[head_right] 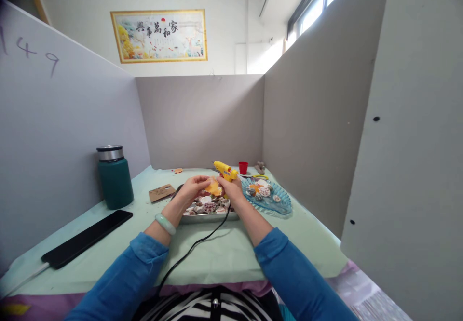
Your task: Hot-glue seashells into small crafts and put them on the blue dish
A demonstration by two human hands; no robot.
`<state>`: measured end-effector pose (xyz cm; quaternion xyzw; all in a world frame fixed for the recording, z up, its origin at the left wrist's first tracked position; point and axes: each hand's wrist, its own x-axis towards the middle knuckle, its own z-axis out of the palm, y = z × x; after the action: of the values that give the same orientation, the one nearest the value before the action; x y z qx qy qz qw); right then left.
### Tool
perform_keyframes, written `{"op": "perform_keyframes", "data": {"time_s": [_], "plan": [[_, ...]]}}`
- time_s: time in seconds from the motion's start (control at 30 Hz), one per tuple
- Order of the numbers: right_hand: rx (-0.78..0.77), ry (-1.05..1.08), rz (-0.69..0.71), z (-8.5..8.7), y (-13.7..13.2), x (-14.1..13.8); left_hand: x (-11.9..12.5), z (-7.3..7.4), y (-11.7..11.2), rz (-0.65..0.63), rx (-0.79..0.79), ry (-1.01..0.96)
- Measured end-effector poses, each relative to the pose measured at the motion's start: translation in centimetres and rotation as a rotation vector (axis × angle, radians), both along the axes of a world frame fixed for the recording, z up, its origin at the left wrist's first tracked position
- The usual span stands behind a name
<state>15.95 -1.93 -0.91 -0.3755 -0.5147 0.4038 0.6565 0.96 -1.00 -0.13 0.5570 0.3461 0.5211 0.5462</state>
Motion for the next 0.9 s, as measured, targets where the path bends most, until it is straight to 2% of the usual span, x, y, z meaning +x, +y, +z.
{"op": "perform_keyframes", "data": {"time_s": [0.3,0.63,0.9], "plan": [[-0.034,-0.132,-0.006,-0.3,0.1,0.0,0.1,0.1,-0.4,0.067,-0.002,0.035],[-0.049,-0.116,-0.039,-0.3,0.2,-0.1,0.4,0.7,-1.1,0.07,0.013,0.089],[-0.051,-0.117,0.06,-0.8,0.7,0.1,0.1,0.3,-0.7,0.118,0.049,0.12]]}}
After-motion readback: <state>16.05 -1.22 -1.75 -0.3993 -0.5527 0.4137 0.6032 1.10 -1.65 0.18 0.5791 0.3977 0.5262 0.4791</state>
